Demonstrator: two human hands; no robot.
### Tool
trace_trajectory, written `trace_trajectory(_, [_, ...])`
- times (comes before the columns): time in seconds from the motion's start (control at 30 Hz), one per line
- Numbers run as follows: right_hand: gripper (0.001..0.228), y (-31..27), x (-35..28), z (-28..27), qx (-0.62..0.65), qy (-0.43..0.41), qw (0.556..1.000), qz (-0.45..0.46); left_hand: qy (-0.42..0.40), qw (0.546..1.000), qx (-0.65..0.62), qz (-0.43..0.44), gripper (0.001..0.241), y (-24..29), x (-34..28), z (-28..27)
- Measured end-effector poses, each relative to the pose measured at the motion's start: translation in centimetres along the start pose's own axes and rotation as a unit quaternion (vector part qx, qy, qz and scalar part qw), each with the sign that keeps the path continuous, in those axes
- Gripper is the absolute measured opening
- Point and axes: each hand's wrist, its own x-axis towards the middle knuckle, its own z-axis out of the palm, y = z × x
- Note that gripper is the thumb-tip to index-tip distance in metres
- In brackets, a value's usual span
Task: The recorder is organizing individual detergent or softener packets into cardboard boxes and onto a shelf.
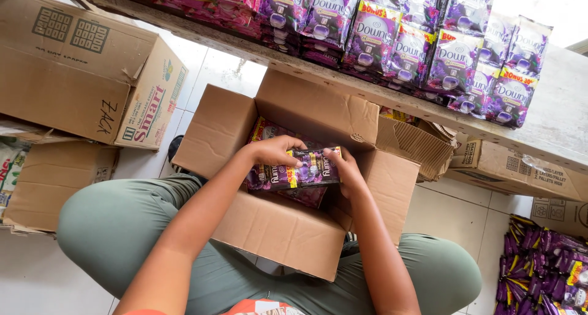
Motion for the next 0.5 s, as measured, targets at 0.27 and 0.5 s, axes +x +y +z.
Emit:
trace_trajectory(0.27, [0.047, 0.2, -0.4, -1.4, 0.183, -0.047, 0.980, 0.056, -0.005, 0.992, -0.128, -0.005, 0.044, 5.1, -2.7, 0.2])
trace_trajectory(0.5, [0.066, -3.3, -3.4, 0.0, 0.249, -0.104, 0.963, 0.002, 0.054, 0.973, -0.221, 0.033, 0.041, 6.5, -3.4, 0.5])
